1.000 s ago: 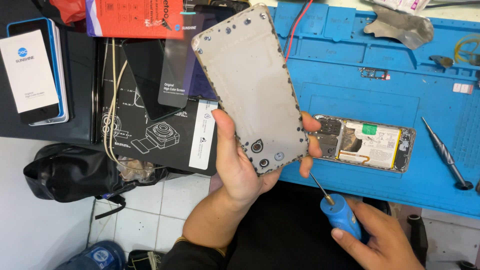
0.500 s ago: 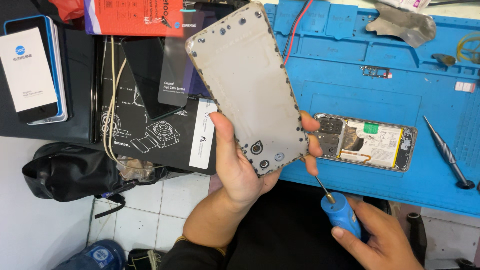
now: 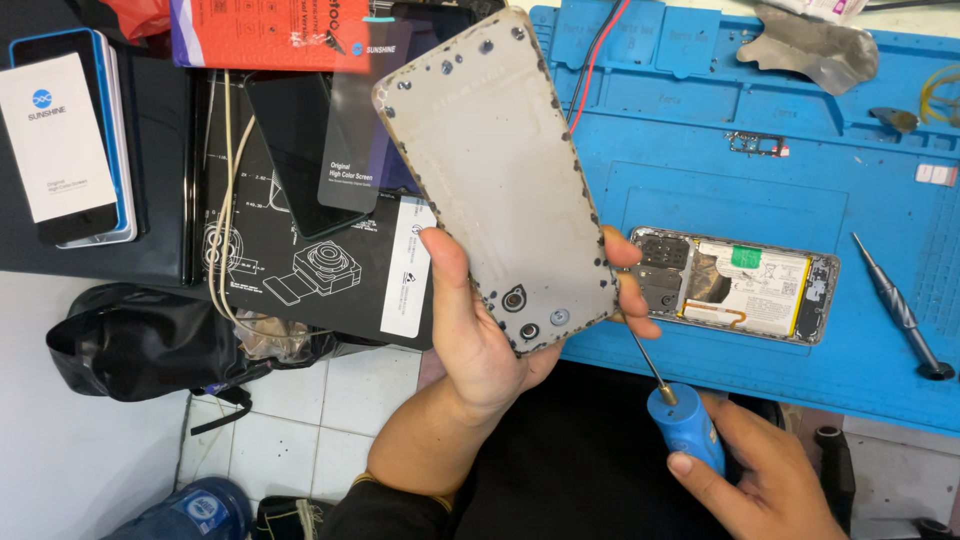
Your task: The person repairs a smartphone by prying open the back cover, applying adhesive around the frame, using a hot air gun to heat the cover, and reattaching it. They then wipe the device with a cloth.
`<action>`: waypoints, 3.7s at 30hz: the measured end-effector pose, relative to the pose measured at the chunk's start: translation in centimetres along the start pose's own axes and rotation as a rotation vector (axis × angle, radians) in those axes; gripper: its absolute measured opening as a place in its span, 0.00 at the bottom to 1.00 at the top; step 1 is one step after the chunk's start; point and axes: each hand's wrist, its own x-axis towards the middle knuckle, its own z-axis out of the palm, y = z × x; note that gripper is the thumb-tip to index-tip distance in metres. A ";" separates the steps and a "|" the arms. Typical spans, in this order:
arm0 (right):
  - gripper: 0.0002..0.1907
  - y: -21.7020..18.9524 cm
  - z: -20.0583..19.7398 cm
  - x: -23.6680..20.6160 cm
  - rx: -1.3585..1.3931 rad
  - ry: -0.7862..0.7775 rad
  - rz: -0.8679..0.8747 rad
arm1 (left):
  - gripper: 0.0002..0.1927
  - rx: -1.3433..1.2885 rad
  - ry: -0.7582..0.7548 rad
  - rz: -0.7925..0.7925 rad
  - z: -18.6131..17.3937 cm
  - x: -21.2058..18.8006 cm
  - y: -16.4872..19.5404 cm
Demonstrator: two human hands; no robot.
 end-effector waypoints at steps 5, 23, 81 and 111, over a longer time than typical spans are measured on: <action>0.34 -0.7 -0.2 0.2 -0.073 -0.028 -0.016 | 0.54 -0.032 0.035 -0.006 -0.1 0.0 0.0; 0.34 -1.0 0.3 0.4 -0.081 -0.234 -0.002 | 0.52 -0.057 -0.035 0.005 -0.4 0.0 -0.9; 0.35 -0.5 -0.3 0.2 -0.091 -0.060 -0.304 | 0.53 -0.037 -0.062 0.034 -0.7 -0.9 -0.7; 0.32 -4.4 -4.4 1.0 -0.460 0.113 -0.121 | 0.49 -0.028 -0.053 -0.127 -1.3 -2.3 0.2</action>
